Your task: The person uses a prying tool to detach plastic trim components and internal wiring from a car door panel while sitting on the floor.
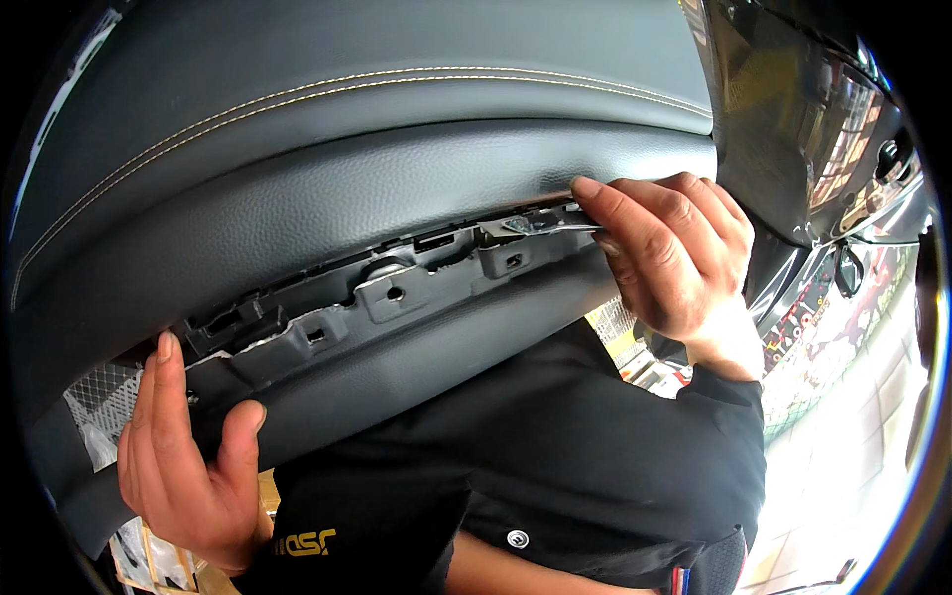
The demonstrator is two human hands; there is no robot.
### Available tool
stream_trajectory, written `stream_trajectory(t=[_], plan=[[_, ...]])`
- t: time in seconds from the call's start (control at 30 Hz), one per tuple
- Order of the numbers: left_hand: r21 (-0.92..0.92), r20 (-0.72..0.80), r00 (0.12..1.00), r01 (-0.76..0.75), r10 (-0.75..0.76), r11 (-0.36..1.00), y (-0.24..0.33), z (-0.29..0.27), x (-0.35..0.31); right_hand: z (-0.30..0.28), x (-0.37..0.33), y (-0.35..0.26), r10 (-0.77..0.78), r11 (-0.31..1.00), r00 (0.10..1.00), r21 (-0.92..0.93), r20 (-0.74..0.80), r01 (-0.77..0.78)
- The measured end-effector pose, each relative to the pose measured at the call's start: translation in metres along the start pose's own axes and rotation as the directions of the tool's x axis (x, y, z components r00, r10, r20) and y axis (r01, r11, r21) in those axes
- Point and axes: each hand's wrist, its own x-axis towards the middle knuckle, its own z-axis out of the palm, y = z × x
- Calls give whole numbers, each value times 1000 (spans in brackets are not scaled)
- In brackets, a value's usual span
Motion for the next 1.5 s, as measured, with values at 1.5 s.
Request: stream_trajectory(t=[1.5], plan=[[-26, 23, 1000, -3, 4, 1000, -2, -2, -4, 10, 2, -2, -41, 983, 999, 179, -24, 45]])
